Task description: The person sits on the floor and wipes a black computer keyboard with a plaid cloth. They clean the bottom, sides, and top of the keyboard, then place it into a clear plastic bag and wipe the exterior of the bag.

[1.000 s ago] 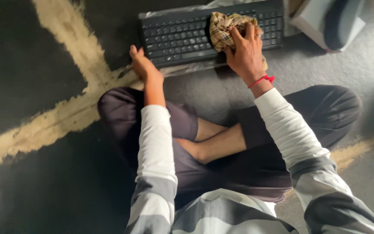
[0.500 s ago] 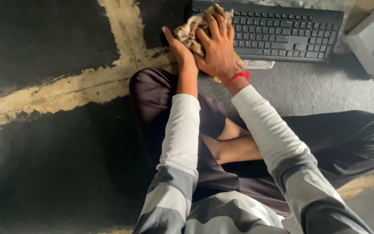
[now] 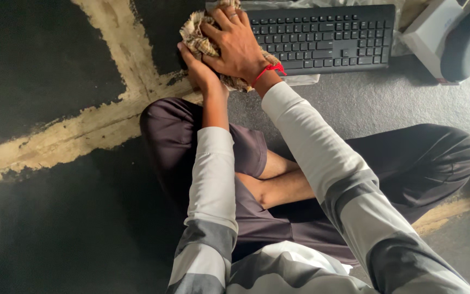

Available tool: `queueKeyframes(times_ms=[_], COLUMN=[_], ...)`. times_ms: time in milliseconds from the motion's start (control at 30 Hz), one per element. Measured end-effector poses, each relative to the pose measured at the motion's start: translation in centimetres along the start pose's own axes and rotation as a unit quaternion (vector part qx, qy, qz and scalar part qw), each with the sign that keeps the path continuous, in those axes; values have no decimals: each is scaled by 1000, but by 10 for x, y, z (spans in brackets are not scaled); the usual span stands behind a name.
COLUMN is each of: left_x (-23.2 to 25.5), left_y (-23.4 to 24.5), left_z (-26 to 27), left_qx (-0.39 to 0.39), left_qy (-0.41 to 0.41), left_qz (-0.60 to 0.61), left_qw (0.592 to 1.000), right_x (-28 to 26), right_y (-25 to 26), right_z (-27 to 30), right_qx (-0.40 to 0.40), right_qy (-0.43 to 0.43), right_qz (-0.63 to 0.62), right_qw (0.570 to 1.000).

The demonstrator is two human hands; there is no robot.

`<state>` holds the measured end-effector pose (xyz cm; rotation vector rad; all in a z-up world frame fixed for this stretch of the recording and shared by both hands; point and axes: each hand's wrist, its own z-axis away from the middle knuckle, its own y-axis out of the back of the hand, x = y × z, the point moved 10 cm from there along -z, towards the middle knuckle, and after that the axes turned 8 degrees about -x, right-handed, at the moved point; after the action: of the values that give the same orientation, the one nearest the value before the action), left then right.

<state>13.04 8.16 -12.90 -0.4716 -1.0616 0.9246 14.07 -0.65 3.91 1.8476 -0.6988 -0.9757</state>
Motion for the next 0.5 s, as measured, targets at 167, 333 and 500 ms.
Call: queueKeyframes(times_ms=[167,333,500], left_x=[3,-3,-2], left_y=[2,14,17], left_z=[14,10,8], left_qx=[65,73,84], left_qy=[30,66,66], left_qz=[-19,-102,-112], left_qw=[997,990,988], right_x=[11,59,139], right_y=[6,27,76], right_z=[13,53,123], right_qx=[-29,-70,-35], right_qy=[-8,-85,-139], right_qz=[20,35,84], right_qw=[999,993,986])
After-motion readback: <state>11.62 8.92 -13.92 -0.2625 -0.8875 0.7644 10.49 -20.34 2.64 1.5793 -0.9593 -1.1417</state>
